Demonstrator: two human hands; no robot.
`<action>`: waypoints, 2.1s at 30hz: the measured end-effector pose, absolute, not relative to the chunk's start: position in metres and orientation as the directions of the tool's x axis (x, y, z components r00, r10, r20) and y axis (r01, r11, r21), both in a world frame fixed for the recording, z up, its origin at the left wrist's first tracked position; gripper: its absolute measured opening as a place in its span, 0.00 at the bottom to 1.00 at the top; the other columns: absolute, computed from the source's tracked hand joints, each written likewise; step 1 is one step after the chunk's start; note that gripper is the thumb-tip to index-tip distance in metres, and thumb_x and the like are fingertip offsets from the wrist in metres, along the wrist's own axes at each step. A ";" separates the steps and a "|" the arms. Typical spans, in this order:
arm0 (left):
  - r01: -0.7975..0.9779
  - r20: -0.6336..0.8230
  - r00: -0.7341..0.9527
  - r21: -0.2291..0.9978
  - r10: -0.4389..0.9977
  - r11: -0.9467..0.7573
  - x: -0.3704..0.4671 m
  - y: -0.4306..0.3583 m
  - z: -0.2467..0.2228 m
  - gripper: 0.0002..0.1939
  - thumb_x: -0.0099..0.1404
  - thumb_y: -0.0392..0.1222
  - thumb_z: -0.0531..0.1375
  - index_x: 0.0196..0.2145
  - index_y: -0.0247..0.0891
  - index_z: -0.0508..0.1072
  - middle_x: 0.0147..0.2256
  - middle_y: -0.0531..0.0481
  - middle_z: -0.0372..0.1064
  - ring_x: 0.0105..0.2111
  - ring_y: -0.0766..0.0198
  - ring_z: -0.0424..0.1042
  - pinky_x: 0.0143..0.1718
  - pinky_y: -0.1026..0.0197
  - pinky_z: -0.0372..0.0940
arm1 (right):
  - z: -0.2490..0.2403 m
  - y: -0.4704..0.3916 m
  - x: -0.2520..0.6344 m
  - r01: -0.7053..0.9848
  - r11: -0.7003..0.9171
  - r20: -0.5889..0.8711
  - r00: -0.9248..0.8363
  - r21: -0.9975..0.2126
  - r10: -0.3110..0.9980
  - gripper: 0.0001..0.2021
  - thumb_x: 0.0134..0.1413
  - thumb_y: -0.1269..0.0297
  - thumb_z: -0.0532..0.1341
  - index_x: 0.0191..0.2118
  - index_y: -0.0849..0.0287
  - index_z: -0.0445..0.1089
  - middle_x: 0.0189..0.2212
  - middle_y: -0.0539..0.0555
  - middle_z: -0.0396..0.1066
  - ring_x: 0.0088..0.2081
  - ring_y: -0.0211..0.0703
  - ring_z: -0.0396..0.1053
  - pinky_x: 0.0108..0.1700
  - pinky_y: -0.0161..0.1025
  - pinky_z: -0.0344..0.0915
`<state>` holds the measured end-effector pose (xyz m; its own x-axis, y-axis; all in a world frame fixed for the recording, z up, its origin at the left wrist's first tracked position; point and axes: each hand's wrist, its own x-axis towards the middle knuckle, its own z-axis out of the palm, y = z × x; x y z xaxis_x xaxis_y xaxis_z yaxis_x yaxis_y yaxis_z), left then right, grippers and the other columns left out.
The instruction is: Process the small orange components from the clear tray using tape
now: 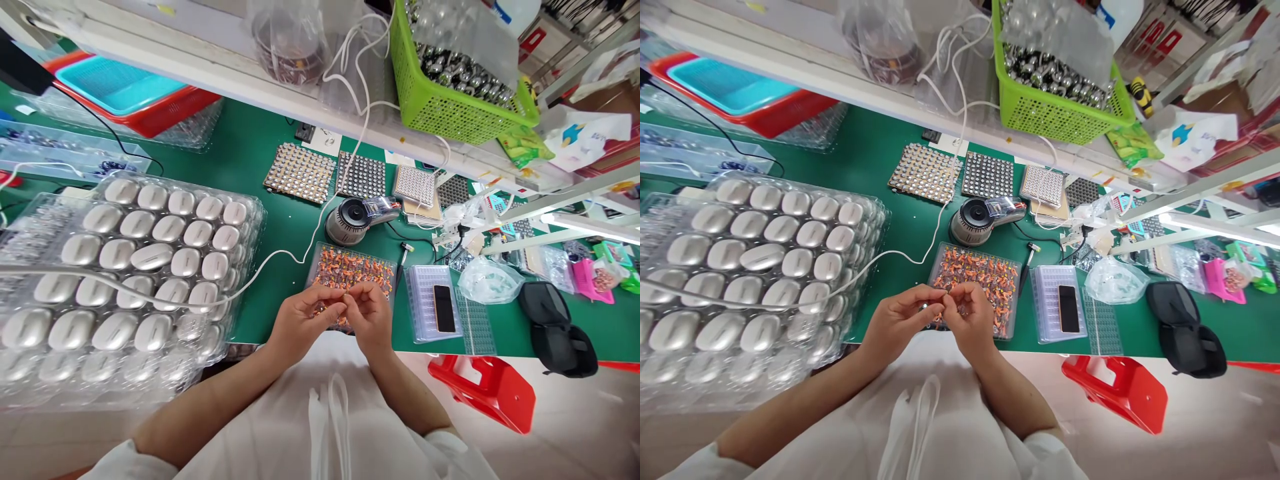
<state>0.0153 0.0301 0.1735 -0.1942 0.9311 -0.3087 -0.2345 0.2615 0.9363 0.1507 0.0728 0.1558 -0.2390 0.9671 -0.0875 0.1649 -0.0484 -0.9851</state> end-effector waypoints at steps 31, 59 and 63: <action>-0.254 -0.342 -0.157 0.921 0.926 0.297 0.010 0.028 0.173 0.14 0.59 0.44 0.63 0.40 0.39 0.65 0.31 0.51 0.74 0.34 0.62 0.74 0.34 0.63 0.67 | 0.159 0.079 0.162 0.075 0.111 0.073 -0.390 -0.991 0.918 0.03 0.53 0.68 0.62 0.34 0.53 0.72 0.31 0.52 0.66 0.35 0.42 0.64 0.37 0.40 0.63; 0.120 0.124 -0.197 0.988 0.973 -0.101 0.005 0.030 0.161 0.03 0.60 0.35 0.62 0.34 0.39 0.75 0.31 0.49 0.71 0.34 0.64 0.70 0.37 0.61 0.66 | 0.158 0.081 0.161 0.127 0.224 0.163 -0.372 -0.966 0.914 0.06 0.53 0.71 0.63 0.36 0.52 0.74 0.31 0.52 0.69 0.35 0.41 0.67 0.36 0.39 0.65; 0.105 0.095 -0.136 0.991 0.986 -0.081 -0.001 0.031 0.161 0.01 0.60 0.36 0.62 0.33 0.38 0.73 0.30 0.50 0.70 0.33 0.64 0.69 0.36 0.62 0.65 | 0.157 0.081 0.164 0.159 0.278 0.194 -0.406 -0.947 0.893 0.08 0.52 0.71 0.64 0.38 0.51 0.75 0.31 0.52 0.69 0.35 0.42 0.68 0.35 0.40 0.66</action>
<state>-0.0015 0.0309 0.1613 -0.1363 0.9861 0.0949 0.1047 -0.0809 0.9912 0.1643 0.0812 0.1573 -0.4063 0.8929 0.1941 0.1591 0.2783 -0.9472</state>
